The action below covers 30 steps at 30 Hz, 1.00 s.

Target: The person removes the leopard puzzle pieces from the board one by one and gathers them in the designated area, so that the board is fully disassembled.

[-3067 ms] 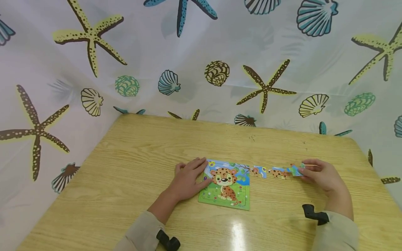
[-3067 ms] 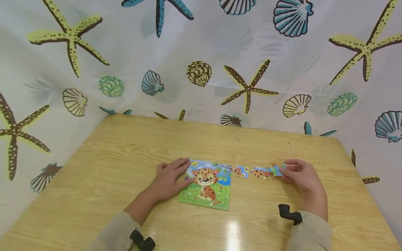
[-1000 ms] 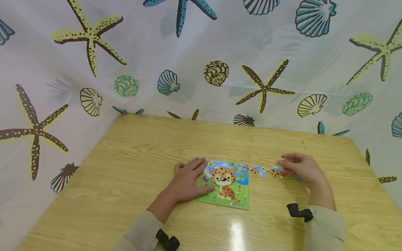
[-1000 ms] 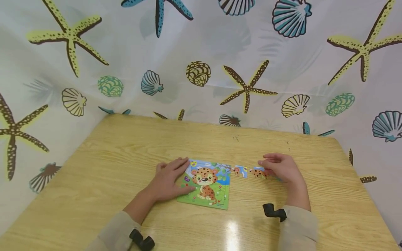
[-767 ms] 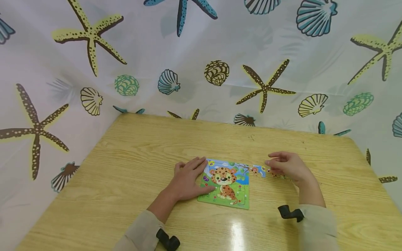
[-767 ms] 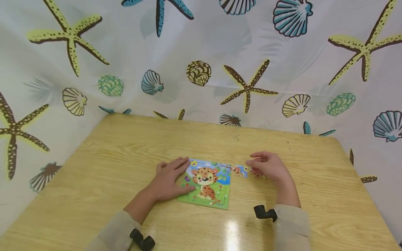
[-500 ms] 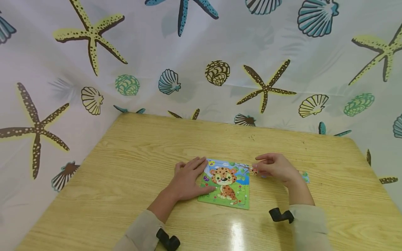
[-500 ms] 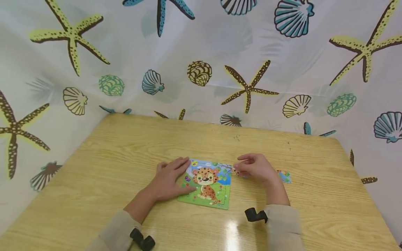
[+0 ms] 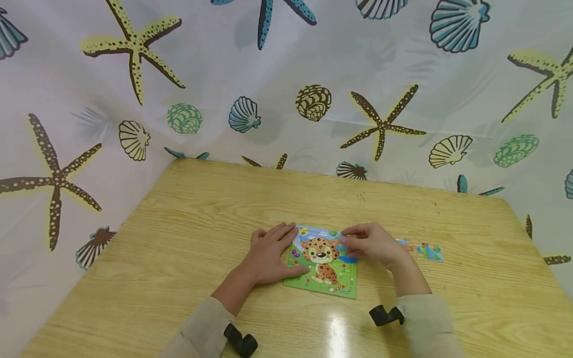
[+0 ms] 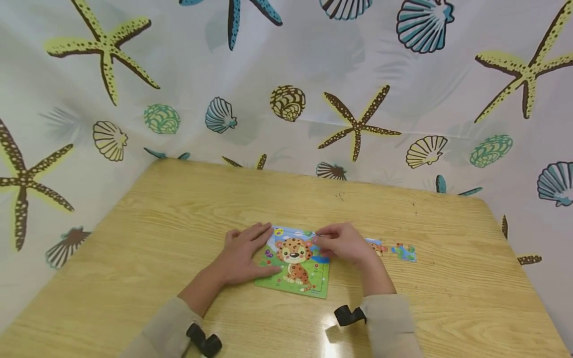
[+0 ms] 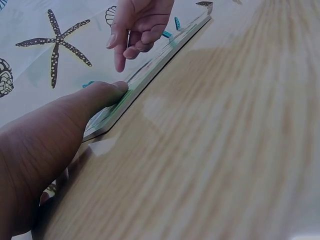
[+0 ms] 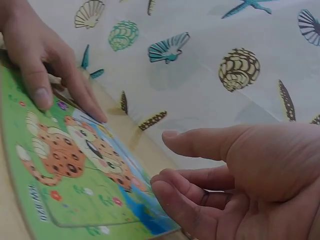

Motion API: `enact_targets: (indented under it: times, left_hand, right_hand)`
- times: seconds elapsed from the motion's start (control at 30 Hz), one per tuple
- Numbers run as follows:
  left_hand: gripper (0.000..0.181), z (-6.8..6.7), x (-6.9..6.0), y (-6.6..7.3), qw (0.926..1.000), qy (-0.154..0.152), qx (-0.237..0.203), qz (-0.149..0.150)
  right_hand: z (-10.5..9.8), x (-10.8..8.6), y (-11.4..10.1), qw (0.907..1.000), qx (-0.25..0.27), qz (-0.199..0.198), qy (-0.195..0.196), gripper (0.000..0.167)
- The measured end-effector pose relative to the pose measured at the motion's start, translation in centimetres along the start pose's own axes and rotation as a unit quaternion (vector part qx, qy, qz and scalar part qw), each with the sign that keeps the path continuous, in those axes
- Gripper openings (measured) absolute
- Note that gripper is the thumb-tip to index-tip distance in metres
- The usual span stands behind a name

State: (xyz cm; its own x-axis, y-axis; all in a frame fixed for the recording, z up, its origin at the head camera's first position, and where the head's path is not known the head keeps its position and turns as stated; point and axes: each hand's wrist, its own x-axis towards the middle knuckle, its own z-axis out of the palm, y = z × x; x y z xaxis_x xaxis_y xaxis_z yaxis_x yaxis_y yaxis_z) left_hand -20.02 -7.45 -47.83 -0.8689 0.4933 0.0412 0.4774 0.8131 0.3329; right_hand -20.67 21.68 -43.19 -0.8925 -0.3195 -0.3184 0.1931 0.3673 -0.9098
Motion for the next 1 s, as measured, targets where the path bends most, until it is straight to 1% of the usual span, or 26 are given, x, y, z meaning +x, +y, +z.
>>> enact_targets:
  times: [0.17, 0.33, 0.43, 0.53, 0.6, 0.77, 0.9, 1.0]
  left_hand:
    - [0.103, -0.1, -0.1, 0.0, 1.0, -0.006, 0.001, -0.004]
    - [0.103, -0.2, -0.2, 0.0, 1.0, 0.0, -0.002, 0.001]
    - [0.102, -0.3, -0.2, 0.0, 1.0, 0.001, -0.004, 0.001]
    - [0.102, -0.2, -0.2, -0.1, 1.0, 0.0, -0.008, 0.001]
    - [0.102, -0.2, -0.1, -0.2, 1.0, 0.0, -0.01, 0.001]
    - [0.101, -0.4, 0.0, -0.3, 0.9999, 0.003, -0.014, 0.001]
    - [0.101, -0.4, -0.1, -0.1, 0.9998, 0.004, -0.021, 0.001]
    - [0.102, -0.2, 0.0, 0.0, 0.9997, 0.001, -0.025, -0.002]
  right_hand:
    - [2.0, 0.4, -0.2, 0.9995, 0.0, -0.006, -0.031, 0.044]
    - [3.8, 0.5, -0.8, 0.998, -0.009, -0.015, -0.061, 0.042]
    - [4.6, 0.6, -0.9, 0.9965, -0.014, -0.018, -0.081, 0.042]
    - [5.3, 0.7, -1.1, 0.9956, -0.015, -0.019, -0.09, 0.042]
    - [5.6, 0.7, -1.1, 0.9961, -0.018, -0.02, -0.084, 0.041]
    - [6.2, 0.9, -1.1, 0.9979, -0.025, -0.027, -0.054, 0.035]
    - [6.7, 1.1, -1.4, 0.9986, -0.042, -0.018, -0.026, 0.03]
    - [6.9, 1.2, -1.8, 0.9987, -0.051, -0.007, -0.003, 0.023]
